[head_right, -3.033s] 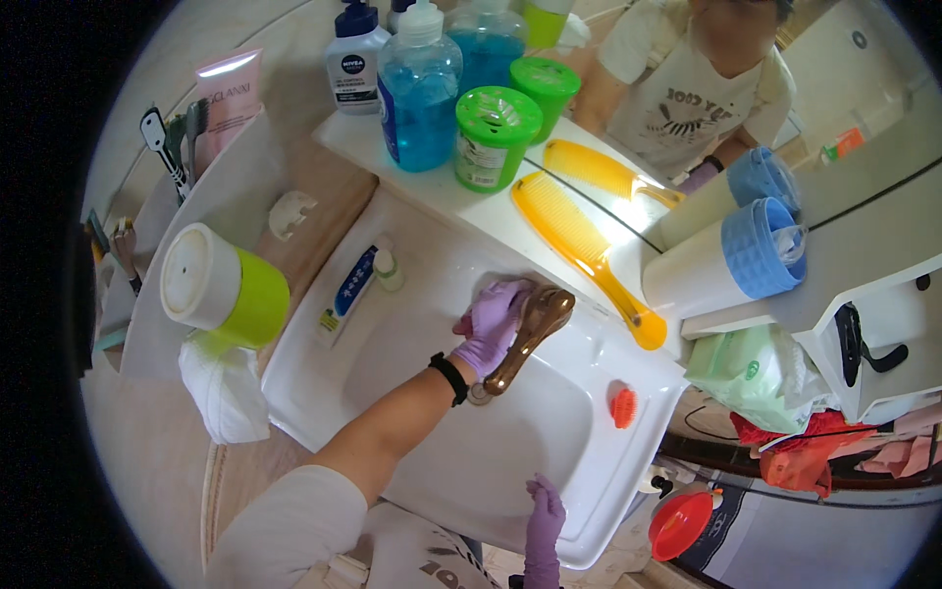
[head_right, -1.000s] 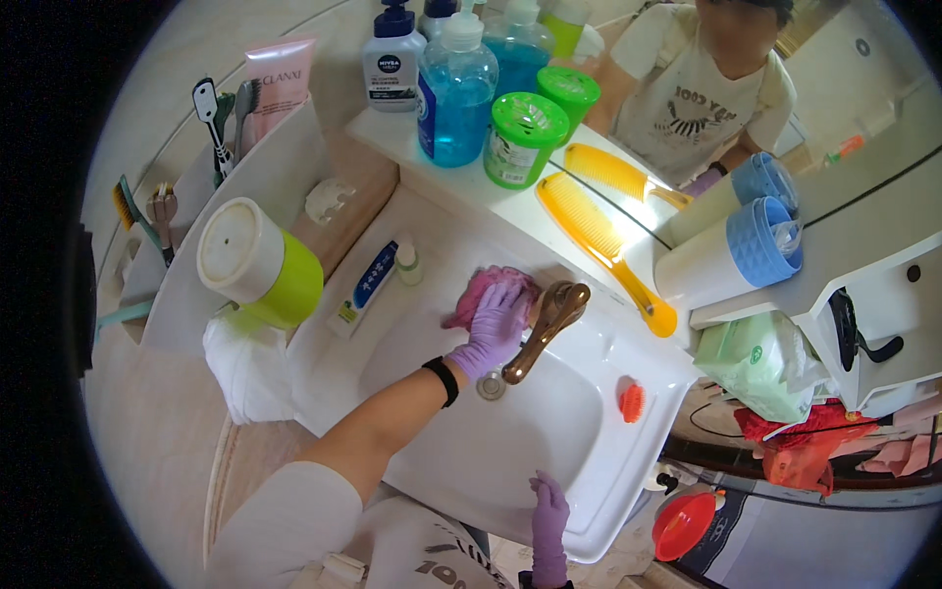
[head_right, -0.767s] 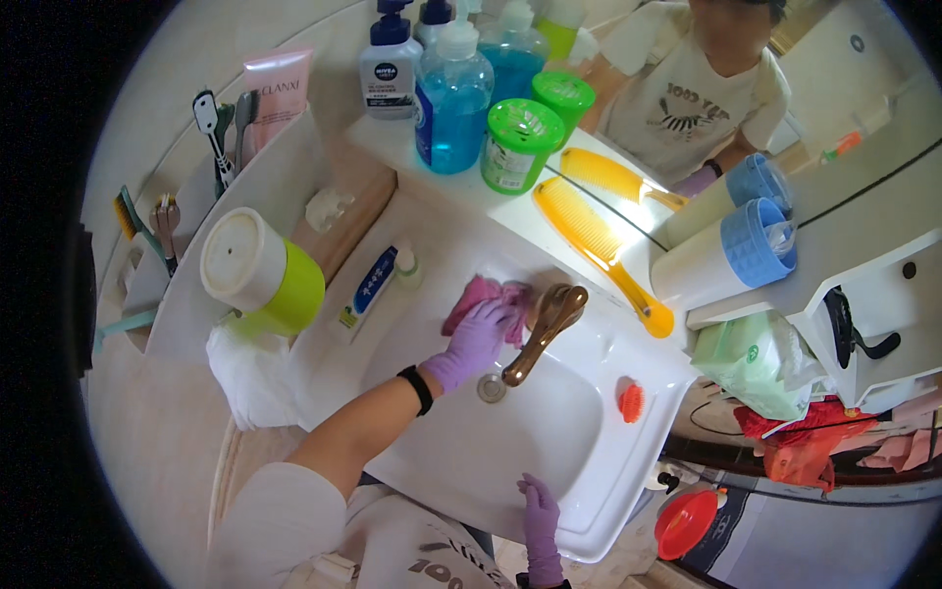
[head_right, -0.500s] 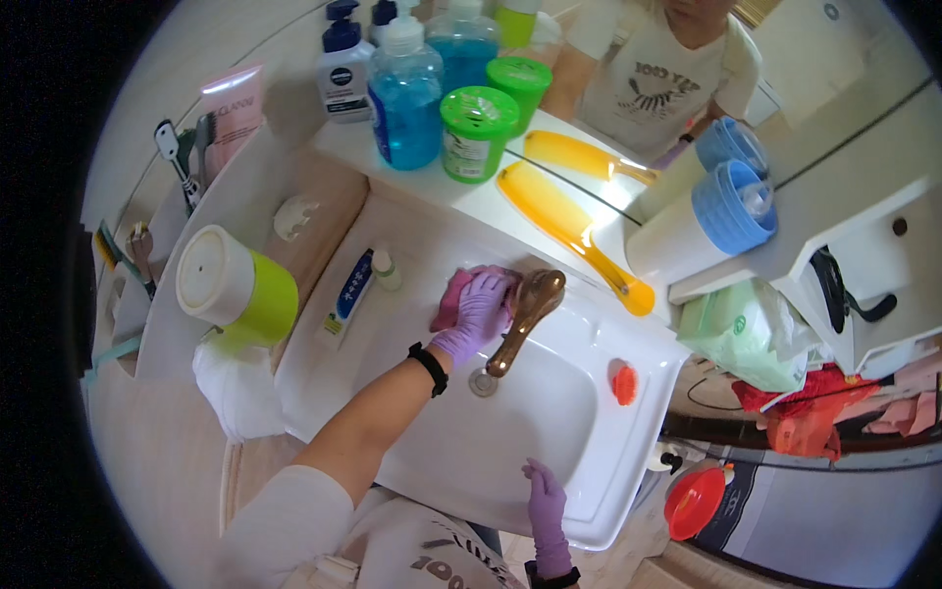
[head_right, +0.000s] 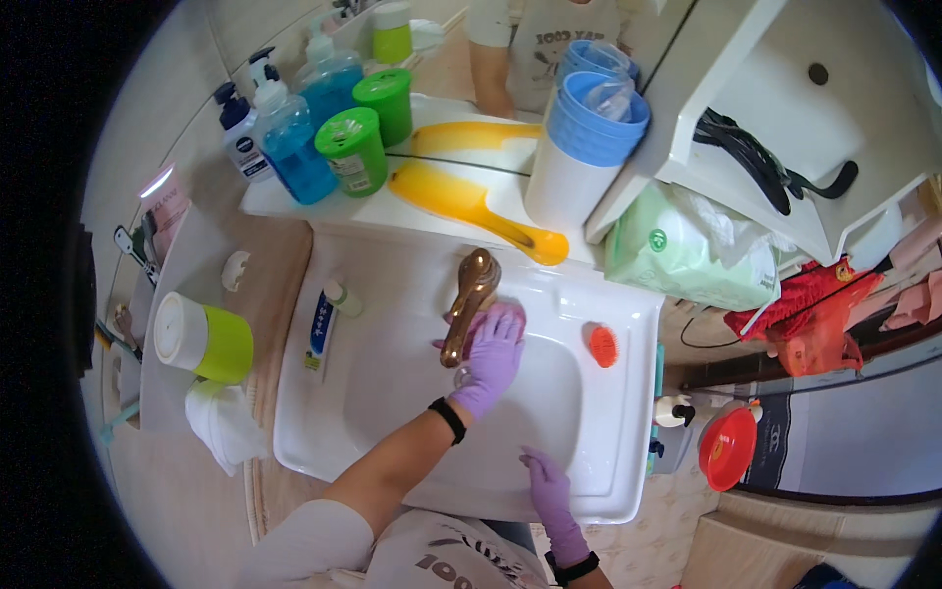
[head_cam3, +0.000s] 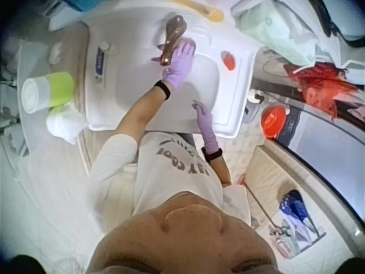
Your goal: The person wipes the bathroom sink, faucet, and mirror using a cloth, and rearranges various bottles of toiletries on the counter and shelves.
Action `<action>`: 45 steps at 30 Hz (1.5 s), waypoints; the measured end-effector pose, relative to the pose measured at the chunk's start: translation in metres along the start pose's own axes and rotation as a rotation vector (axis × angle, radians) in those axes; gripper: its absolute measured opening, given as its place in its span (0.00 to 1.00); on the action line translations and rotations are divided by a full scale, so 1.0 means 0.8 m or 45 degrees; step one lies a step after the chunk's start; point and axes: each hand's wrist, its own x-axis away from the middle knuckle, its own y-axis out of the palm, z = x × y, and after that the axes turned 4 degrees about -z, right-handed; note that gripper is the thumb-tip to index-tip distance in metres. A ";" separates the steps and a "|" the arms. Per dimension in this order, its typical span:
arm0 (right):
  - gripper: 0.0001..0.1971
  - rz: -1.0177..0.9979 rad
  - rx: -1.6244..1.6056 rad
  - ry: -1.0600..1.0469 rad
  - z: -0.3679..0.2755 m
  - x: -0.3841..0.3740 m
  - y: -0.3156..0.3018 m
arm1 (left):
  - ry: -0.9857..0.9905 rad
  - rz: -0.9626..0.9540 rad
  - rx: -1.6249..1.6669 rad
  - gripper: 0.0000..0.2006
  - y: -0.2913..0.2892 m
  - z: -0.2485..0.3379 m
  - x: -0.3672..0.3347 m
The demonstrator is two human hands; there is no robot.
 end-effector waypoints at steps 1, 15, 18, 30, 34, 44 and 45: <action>0.12 0.008 -0.004 0.003 0.004 -0.002 -0.006 | 0.009 -0.001 0.003 0.24 0.005 0.007 -0.019; 0.10 0.213 -0.172 0.089 0.063 0.012 -0.093 | -0.232 -0.202 -0.169 0.37 0.004 0.099 -0.062; 0.10 0.249 -0.047 -0.009 0.067 0.014 -0.104 | -0.426 -0.173 -0.144 0.39 0.005 0.126 -0.101; 0.11 0.265 -0.203 0.014 0.065 0.027 -0.125 | 0.282 -0.222 0.448 0.28 0.005 0.134 -0.085; 0.11 0.256 -0.206 -0.006 0.058 0.024 -0.126 | -0.115 -0.019 0.203 0.31 0.005 0.122 -0.087; 0.10 0.240 -0.204 0.013 0.059 0.017 -0.117 | 0.638 -0.132 0.120 0.24 0.029 0.168 -0.112; 0.10 0.235 -0.205 -0.015 0.060 0.017 -0.120 | 0.700 -0.108 -0.008 0.23 0.026 0.155 -0.128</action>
